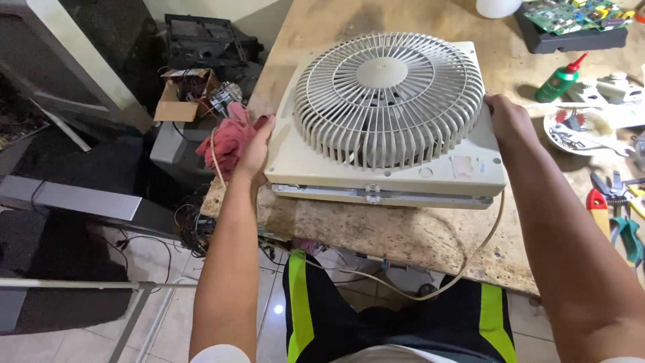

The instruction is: Reattaching a protective grill to a fan housing using an electric screwdriver and screws.

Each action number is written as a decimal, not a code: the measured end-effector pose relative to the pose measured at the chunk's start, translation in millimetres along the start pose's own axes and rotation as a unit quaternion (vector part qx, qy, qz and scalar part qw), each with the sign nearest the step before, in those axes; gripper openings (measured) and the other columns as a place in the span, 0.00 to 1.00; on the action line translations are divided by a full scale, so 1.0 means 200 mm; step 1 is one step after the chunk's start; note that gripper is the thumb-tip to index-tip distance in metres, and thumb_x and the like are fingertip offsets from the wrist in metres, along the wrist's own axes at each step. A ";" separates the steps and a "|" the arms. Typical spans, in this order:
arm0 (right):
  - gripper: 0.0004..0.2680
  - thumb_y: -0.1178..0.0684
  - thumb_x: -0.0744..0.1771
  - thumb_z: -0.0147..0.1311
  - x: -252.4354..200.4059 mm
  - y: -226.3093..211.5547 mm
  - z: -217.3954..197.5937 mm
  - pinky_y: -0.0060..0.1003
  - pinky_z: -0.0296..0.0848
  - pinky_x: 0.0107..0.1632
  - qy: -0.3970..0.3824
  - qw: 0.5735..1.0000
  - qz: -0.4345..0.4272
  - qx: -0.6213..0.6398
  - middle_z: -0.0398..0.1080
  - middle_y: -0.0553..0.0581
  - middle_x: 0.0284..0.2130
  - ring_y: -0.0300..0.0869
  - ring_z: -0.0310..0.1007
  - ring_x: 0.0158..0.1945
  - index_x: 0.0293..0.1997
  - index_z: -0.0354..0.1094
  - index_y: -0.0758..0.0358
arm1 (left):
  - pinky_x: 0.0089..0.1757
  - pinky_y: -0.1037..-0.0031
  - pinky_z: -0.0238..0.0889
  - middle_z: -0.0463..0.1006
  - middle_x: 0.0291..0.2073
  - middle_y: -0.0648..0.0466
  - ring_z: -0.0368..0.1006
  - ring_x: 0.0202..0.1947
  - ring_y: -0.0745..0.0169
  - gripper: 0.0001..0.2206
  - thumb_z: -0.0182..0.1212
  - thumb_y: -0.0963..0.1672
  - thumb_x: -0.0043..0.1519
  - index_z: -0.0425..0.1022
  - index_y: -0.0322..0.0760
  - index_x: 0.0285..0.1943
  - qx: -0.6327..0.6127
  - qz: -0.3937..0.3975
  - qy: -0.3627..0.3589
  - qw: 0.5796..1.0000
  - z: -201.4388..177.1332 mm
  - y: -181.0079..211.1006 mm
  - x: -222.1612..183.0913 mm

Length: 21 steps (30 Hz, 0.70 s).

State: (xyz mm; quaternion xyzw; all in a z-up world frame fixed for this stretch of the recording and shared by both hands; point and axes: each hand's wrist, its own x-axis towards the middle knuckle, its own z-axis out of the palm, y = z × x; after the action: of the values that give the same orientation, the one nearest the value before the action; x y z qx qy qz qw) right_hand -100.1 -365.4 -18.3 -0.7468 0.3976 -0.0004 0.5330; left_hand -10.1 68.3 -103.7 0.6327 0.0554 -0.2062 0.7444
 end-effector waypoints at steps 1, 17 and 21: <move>0.09 0.40 0.65 0.48 0.00 0.00 0.00 0.38 0.58 0.36 0.006 1.000 0.010 -0.009 0.67 0.48 0.32 0.40 0.65 0.33 0.39 0.67 0.51 | 0.38 0.72 0.71 0.82 0.41 0.51 0.79 0.39 0.57 0.24 0.47 0.56 0.67 0.78 0.38 0.57 0.018 -0.001 -0.001 1.000 -0.01 -0.01 0.01; 0.12 0.42 0.66 0.50 -0.01 0.11 0.03 0.33 0.64 0.35 0.008 0.997 0.006 0.071 0.69 0.48 0.36 0.37 0.68 0.34 0.47 0.69 0.55 | 0.53 0.68 0.69 0.74 0.63 0.50 0.73 0.60 0.55 0.28 0.42 0.55 0.66 0.64 0.43 0.73 0.067 0.078 -0.004 0.995 0.04 -0.10 -0.12; 0.15 0.39 0.66 0.49 0.02 0.13 0.04 0.34 0.64 0.37 0.019 0.999 -0.008 0.034 0.70 0.48 0.40 0.37 0.69 0.38 0.50 0.69 0.55 | 0.63 0.68 0.55 0.64 0.73 0.54 0.60 0.71 0.57 0.31 0.48 0.56 0.64 0.59 0.46 0.76 0.156 0.113 0.030 0.981 -0.05 -0.23 -0.04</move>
State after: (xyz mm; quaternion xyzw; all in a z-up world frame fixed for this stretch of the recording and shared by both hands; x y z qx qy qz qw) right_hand -110.7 -364.5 -43.8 -0.7312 0.4016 -0.0323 0.5505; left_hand -33.7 73.8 -144.9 0.7489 -0.0269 -0.1079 0.6533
